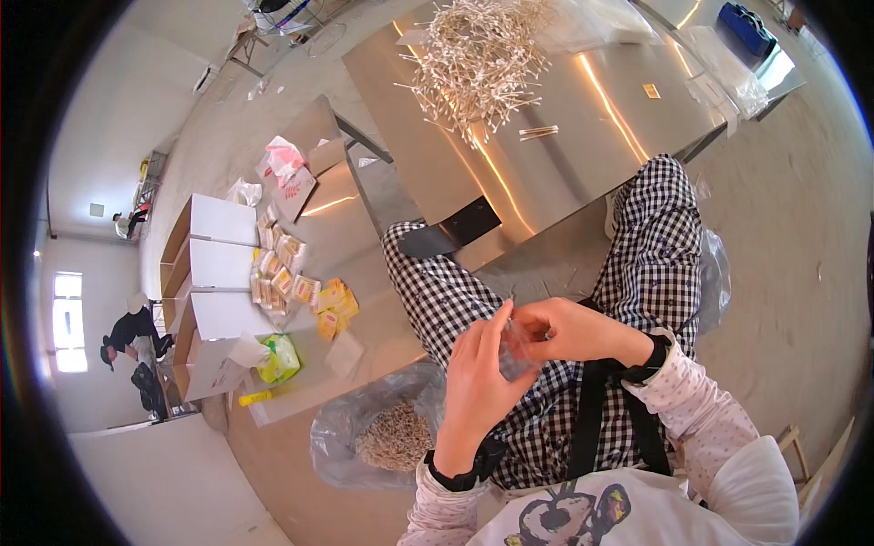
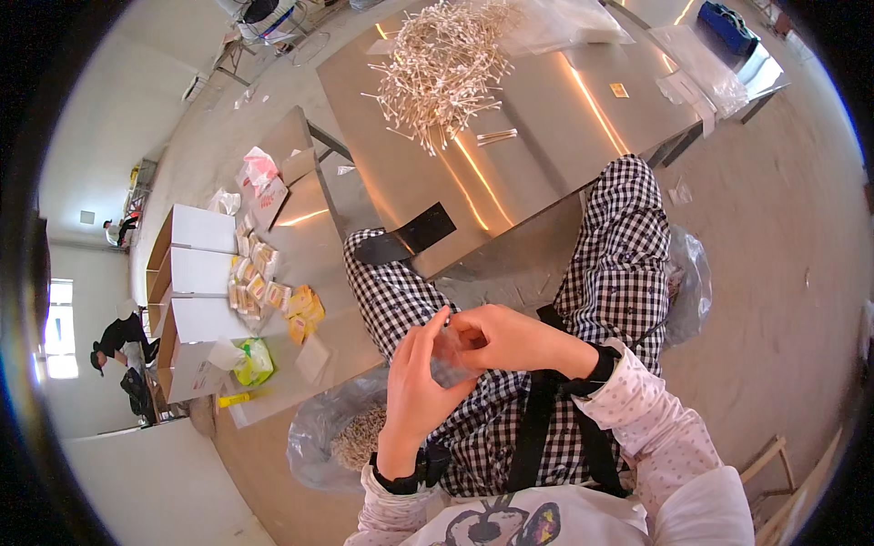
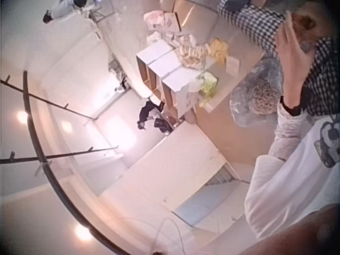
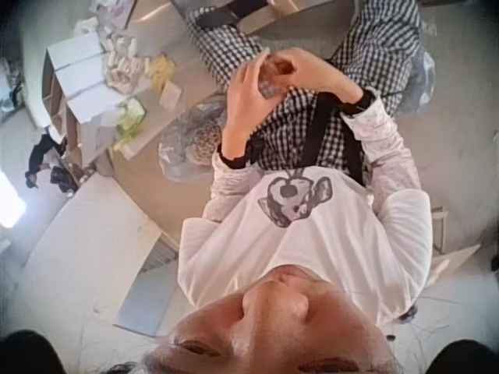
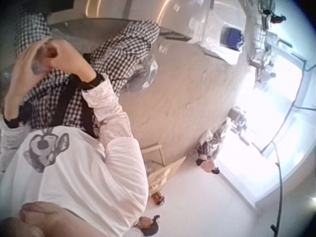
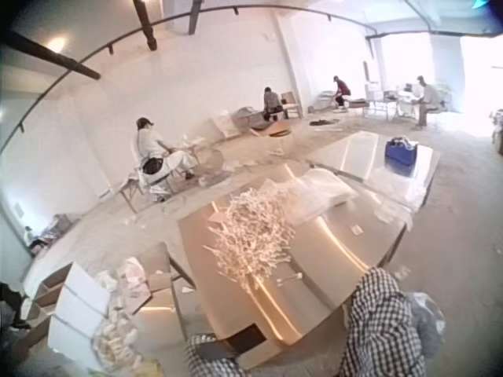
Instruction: The person opens a plastic bag, gathers cotton swabs from a pile to align them into a row, and then wraps a paper label around the bundle.
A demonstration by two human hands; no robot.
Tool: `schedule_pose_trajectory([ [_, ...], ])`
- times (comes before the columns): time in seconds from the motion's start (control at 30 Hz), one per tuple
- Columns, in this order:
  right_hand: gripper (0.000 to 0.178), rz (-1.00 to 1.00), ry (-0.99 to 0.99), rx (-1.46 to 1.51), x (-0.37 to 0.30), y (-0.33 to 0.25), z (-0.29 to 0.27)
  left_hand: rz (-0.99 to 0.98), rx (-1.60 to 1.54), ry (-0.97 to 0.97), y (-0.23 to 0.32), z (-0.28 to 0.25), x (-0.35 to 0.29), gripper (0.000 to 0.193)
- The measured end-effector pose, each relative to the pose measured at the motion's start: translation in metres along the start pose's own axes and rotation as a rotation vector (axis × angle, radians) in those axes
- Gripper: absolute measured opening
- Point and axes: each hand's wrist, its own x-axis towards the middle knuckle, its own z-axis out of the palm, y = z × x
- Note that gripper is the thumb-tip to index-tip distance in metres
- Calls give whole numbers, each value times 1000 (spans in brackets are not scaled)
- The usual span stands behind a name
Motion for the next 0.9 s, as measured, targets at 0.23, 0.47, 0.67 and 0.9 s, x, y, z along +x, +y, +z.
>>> schedule_pose_trajectory([
  [0.23, 15, -17, 43, 4, -5, 1, 5, -36, -36, 56, 6, -3, -5, 76],
  [0.47, 16, -2, 46, 18, 0, 5, 3, -14, -42, 121, 0, 4, -7, 73],
  [0.67, 15, 66, 40, 25, 3, 10, -4, -9, -56, 111, -11, 5, 4, 74],
  [0.9, 15, 148, 191, 136, 5, 18, -11, -220, 73, 202, -80, -19, 28, 70],
])
